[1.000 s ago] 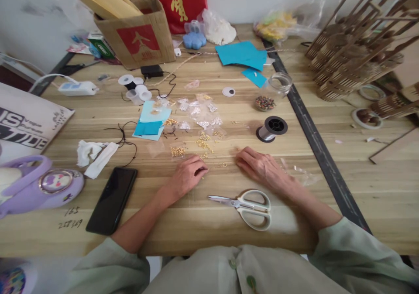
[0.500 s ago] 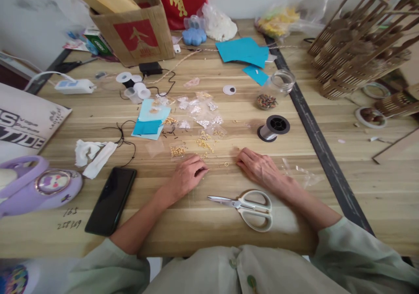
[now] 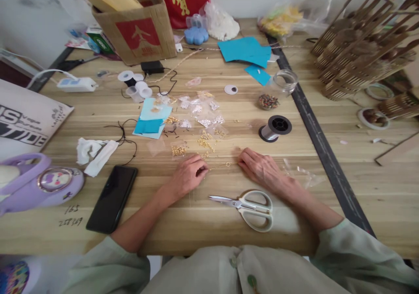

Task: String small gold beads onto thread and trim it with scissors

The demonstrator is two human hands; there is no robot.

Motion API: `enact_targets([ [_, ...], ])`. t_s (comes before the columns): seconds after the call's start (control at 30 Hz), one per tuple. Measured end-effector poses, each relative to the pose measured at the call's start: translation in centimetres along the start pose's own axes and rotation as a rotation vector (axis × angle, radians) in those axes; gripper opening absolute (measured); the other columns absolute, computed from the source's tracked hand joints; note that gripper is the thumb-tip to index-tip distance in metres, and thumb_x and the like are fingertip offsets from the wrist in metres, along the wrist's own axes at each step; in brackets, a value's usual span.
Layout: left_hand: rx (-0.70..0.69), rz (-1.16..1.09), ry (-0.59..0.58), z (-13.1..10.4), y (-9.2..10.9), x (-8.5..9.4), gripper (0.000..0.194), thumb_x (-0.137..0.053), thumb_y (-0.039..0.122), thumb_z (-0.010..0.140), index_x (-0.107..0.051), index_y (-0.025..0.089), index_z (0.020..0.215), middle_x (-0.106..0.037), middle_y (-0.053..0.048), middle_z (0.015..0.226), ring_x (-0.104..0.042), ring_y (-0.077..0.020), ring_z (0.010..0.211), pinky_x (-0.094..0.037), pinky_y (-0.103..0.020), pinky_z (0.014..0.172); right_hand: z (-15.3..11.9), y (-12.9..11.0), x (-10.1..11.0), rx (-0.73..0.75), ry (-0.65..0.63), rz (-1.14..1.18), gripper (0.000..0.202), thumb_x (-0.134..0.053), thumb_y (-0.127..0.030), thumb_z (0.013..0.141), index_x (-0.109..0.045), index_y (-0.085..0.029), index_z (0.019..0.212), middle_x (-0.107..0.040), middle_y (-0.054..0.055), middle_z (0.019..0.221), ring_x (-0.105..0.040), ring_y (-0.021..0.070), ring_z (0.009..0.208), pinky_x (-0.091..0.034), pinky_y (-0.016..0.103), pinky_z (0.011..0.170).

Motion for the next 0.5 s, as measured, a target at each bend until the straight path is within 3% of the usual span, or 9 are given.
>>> enact_targets([
  [0.5, 0.099, -0.103, -0.038, 0.2, -1.0, 0.1, 0.007, -0.062, 0.011, 0.081, -0.066, 0.016, 0.077, -0.061, -0.001, 0.073, -0.055, -0.0117, 0.067, -0.042, -0.023, 0.062, -0.2, 0.2, -0.3, 0.012, 0.034, 0.028, 0.023, -0.037, -0.022, 0.098, -0.055, -0.016, 0.086, -0.058, 0.006, 0.084, -0.054, 0.0141, 0.069, -0.029, 0.026, 0.055],
])
Point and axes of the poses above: each hand's wrist, its own z-axis towards the middle knuckle, its own x-axis out of the back of the hand, y = z × x, the point moved 10 cm from there along z, towards the middle knuckle
